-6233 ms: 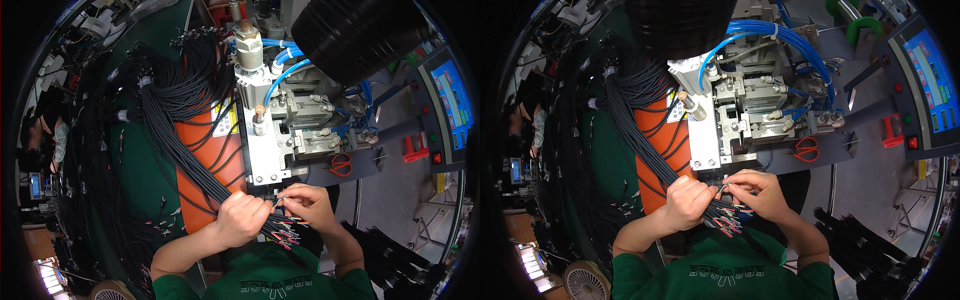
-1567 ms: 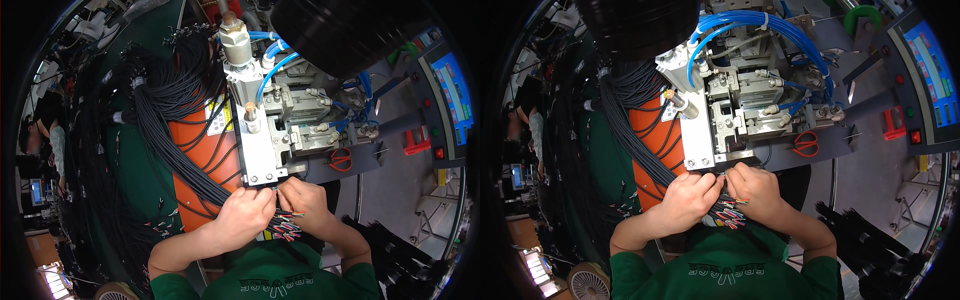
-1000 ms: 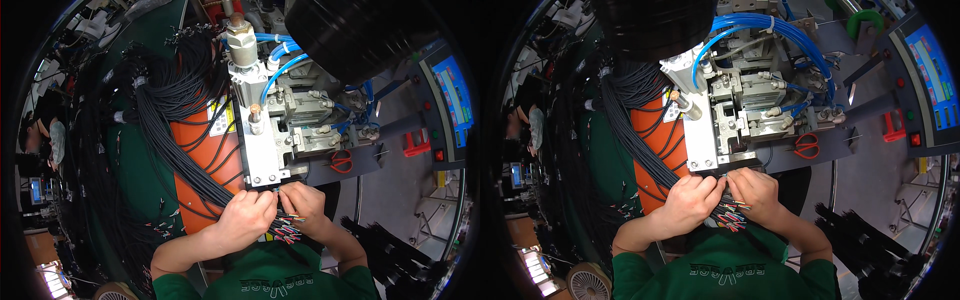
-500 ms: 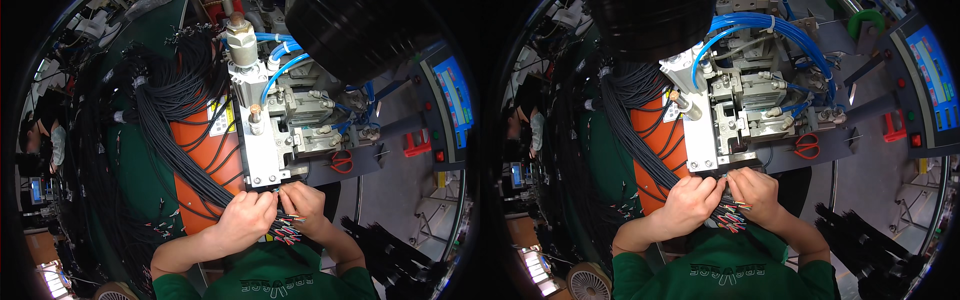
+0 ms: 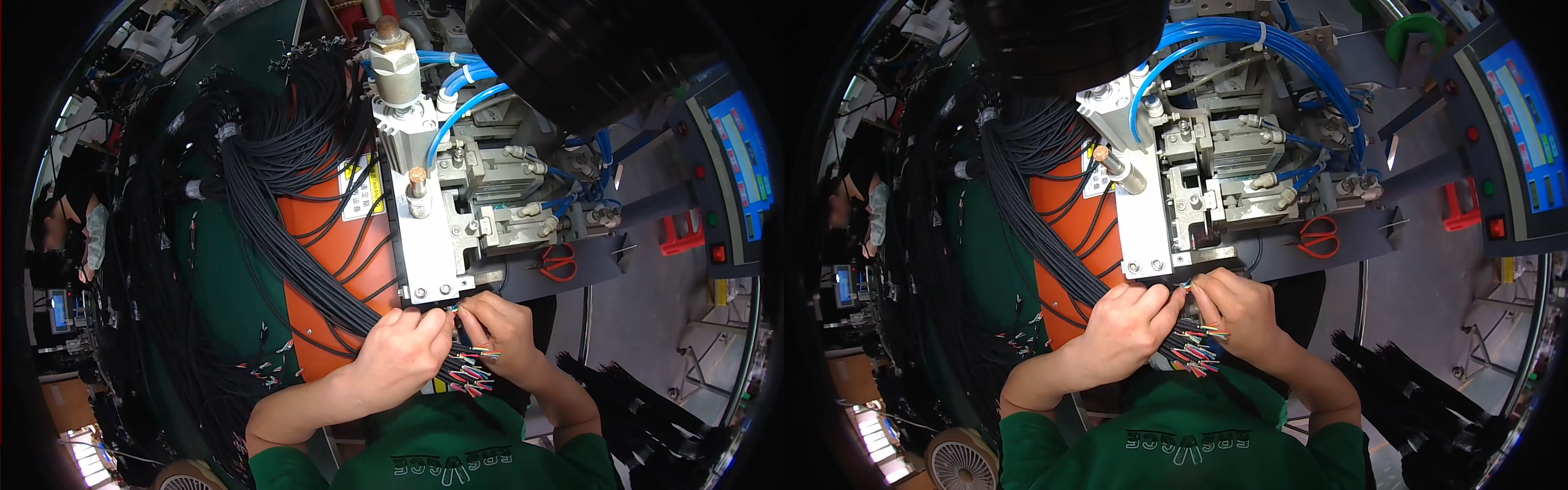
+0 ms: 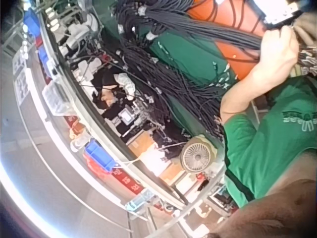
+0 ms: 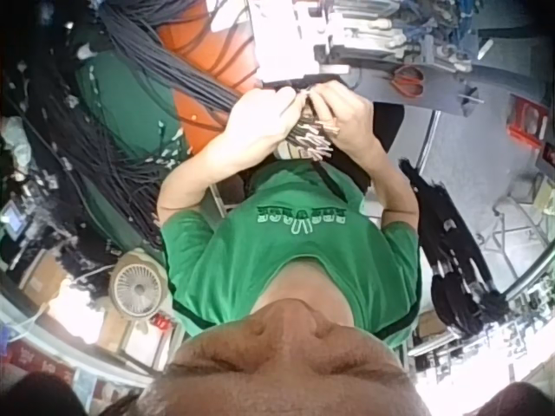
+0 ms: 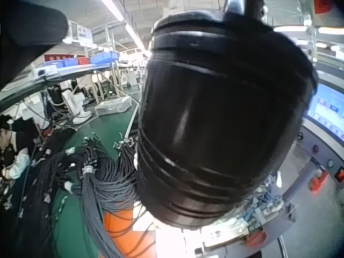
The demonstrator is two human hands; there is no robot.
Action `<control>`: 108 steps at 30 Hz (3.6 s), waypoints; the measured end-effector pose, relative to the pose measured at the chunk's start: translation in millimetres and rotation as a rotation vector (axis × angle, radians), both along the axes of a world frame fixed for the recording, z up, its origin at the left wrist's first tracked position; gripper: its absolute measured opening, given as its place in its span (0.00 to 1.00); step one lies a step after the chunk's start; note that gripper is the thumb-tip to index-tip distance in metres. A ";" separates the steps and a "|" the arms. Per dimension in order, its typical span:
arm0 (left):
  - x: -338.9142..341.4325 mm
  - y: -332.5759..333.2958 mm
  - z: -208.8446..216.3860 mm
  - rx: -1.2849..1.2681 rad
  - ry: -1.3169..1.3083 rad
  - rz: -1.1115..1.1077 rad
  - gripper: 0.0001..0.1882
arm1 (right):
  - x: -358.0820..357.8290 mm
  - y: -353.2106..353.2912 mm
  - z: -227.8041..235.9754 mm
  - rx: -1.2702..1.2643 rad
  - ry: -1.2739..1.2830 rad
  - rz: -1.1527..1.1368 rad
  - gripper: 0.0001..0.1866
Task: The person processes cable bundles by repeatedly separating colored wire leads from each cable end, inserting them into a machine to crimp connectors, and repositioning the cable bundles across the workbench.
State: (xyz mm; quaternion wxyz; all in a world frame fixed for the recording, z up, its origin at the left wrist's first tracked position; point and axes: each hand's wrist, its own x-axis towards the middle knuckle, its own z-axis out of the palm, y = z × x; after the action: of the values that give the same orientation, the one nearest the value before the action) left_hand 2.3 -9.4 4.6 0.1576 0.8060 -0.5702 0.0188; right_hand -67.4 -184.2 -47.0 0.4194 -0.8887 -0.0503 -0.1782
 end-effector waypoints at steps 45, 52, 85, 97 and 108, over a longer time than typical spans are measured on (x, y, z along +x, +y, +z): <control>7.7 14.9 -14.1 -0.503 0.372 0.088 0.12 | -7.2 -1.6 2.9 1.445 0.487 0.377 0.12; 0.2 7.1 -11.9 -0.430 0.216 0.099 0.14 | -8.9 30.9 9.7 0.299 -0.165 -0.027 0.18; 33.5 20.4 -7.3 -0.285 0.804 -0.186 0.12 | 6.7 -11.2 14.4 0.971 0.390 0.466 0.09; -1.6 14.9 -9.0 -0.143 0.074 0.060 0.24 | 5.6 -3.0 21.9 -0.165 0.104 0.076 0.03; -1.5 6.3 4.8 0.016 0.044 0.010 0.19 | 4.7 0.1 17.9 -0.071 0.063 0.041 0.03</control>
State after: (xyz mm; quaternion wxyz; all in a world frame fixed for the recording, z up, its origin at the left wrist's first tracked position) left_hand 0.8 -3.1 9.4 0.1636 0.8102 -0.5628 -0.0025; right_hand -62.7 -184.1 -29.0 0.3925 -0.9070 -0.0615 -0.1394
